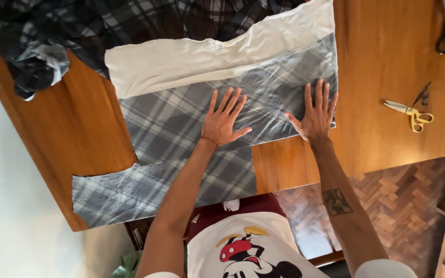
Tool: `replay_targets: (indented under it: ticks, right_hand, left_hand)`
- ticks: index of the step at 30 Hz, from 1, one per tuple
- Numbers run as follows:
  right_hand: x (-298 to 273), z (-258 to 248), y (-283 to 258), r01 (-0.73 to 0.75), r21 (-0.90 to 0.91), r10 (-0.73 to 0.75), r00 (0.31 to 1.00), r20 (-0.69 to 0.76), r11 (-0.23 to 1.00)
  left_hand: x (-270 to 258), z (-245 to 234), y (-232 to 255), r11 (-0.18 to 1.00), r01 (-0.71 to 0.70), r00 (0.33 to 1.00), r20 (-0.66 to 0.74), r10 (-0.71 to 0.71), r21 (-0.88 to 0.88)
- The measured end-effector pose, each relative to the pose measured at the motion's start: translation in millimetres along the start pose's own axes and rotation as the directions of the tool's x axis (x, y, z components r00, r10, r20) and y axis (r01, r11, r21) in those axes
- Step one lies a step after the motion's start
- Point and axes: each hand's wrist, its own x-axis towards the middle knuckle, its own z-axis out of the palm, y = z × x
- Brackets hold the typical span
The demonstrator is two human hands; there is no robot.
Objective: Aligning and cutting pieces of plaid fabric on a wooden workshop table.
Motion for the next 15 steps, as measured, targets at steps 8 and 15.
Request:
replay_targets:
  ticks: [8, 15]
  right_hand:
    - [-78, -18, -2, -0.1, 0.055, 0.11, 0.969, -0.22, 0.993]
    - [-212, 26, -34, -0.33, 0.205, 0.377, 0.887, -0.266, 0.921]
  left_hand:
    - [-111, -47, -1, 0.928, 0.351, 0.866, -0.334, -0.372, -0.123]
    - [-263, -53, 31, 0.851, 0.494, 0.799, -0.292, -0.525, -0.179]
